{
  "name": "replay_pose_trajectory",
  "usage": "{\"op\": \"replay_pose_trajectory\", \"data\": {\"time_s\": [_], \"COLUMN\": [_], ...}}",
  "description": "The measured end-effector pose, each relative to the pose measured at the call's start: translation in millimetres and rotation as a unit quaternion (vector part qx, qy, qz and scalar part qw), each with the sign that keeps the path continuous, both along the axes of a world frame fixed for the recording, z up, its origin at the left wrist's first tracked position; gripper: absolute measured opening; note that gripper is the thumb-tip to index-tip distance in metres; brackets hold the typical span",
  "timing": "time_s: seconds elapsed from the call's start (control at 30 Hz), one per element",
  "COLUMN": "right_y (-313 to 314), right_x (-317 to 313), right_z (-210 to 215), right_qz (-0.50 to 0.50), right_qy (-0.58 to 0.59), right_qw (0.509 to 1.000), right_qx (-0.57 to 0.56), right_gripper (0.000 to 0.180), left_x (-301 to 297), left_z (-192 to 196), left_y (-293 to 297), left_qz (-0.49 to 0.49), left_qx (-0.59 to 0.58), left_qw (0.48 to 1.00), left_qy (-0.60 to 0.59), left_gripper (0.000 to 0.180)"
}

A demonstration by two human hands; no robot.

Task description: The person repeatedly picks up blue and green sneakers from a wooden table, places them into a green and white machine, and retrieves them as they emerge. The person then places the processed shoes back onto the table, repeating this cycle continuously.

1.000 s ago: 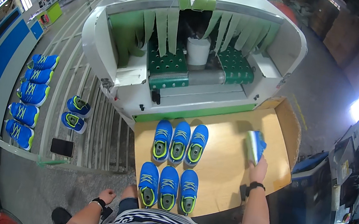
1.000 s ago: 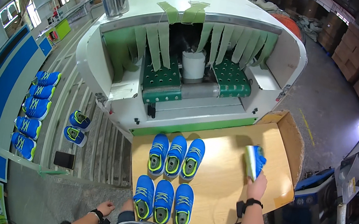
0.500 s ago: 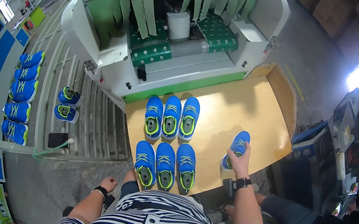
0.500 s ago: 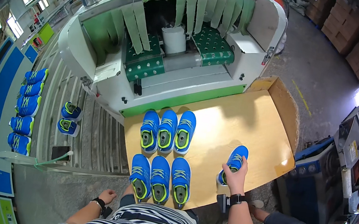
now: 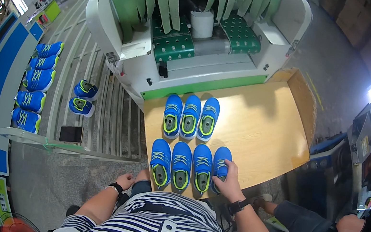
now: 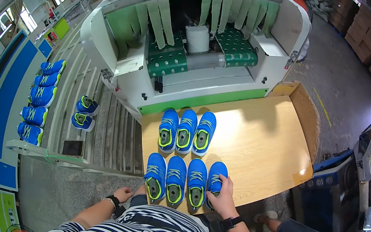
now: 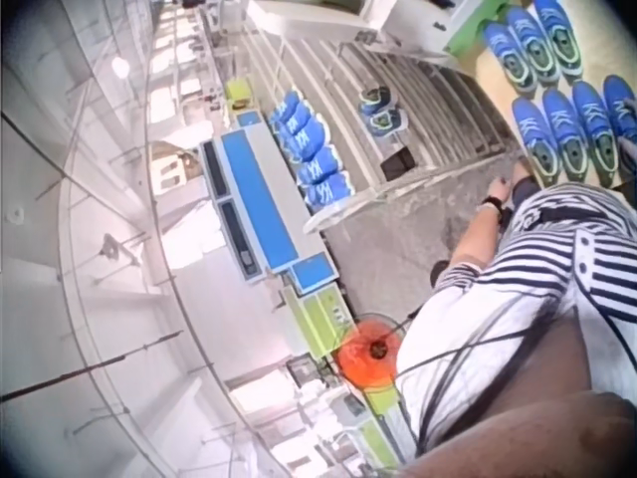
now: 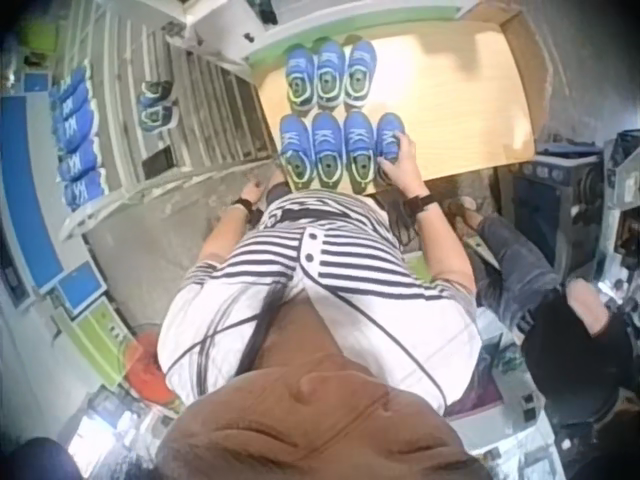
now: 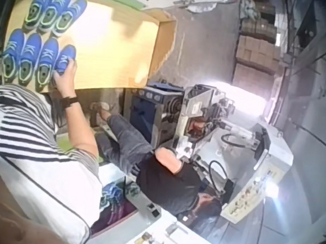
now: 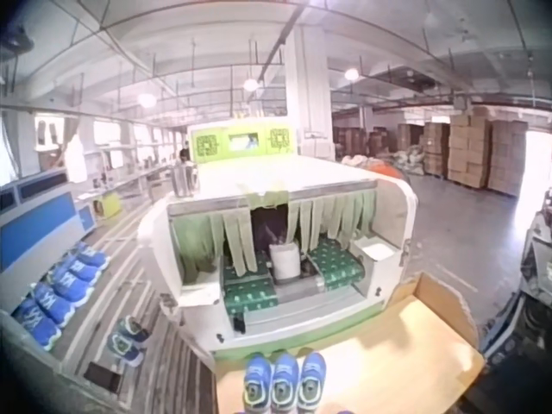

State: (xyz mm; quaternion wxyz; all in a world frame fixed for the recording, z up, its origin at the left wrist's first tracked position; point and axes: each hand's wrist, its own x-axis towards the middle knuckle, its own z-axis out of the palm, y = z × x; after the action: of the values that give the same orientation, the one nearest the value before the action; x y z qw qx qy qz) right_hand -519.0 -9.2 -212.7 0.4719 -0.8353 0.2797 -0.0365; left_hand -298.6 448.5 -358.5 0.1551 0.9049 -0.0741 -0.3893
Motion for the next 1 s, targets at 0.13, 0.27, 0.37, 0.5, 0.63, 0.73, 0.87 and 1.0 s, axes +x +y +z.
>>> {"op": "replay_pose_trajectory", "data": {"time_s": [0.13,0.27,0.37,0.5,0.63,0.73,0.87,1.0], "right_y": [3,2,1,3,2,1,2,-1], "right_x": [1,-1,0,0,-2,-1,-2,-3], "right_z": [-4,-2,-3,-4,-9,-8,-7,-7], "right_qz": [0.0,0.001,0.004,0.005,0.007,0.009,0.009,0.016], "right_qy": [-0.009,-0.005,-0.01,-0.011,-0.018,-0.022,-0.019,-0.01], "right_qw": [1.0,1.0,1.0,1.0,0.999,0.999,0.999,0.999], "right_qx": [-0.03,-0.007,-0.005,-0.018,-0.034,-0.029,-0.036,-0.033], "right_gripper": [0.084,0.082,0.082,0.081,0.082,0.082,0.082,0.084], "left_x": [-2,3,2,1,0,-1,-2,-1], "left_z": [-1,2,4,6,8,6,5,-1], "left_y": [4,3,-1,-4,-7,-7,-5,1], "left_qz": [0.004,0.017,0.019,0.011,0.004,0.007,0.015,0.001], "left_qx": [-0.001,0.002,-0.002,0.003,-0.008,-0.016,-0.027,-0.025], "left_qw": [1.0,1.0,1.0,1.0,1.0,1.0,0.999,1.0], "left_qy": [0.005,0.002,0.001,0.002,0.001,-0.007,-0.008,-0.011], "left_gripper": [0.05,0.051,0.052,0.053,0.053,0.053,0.053,0.048]}}
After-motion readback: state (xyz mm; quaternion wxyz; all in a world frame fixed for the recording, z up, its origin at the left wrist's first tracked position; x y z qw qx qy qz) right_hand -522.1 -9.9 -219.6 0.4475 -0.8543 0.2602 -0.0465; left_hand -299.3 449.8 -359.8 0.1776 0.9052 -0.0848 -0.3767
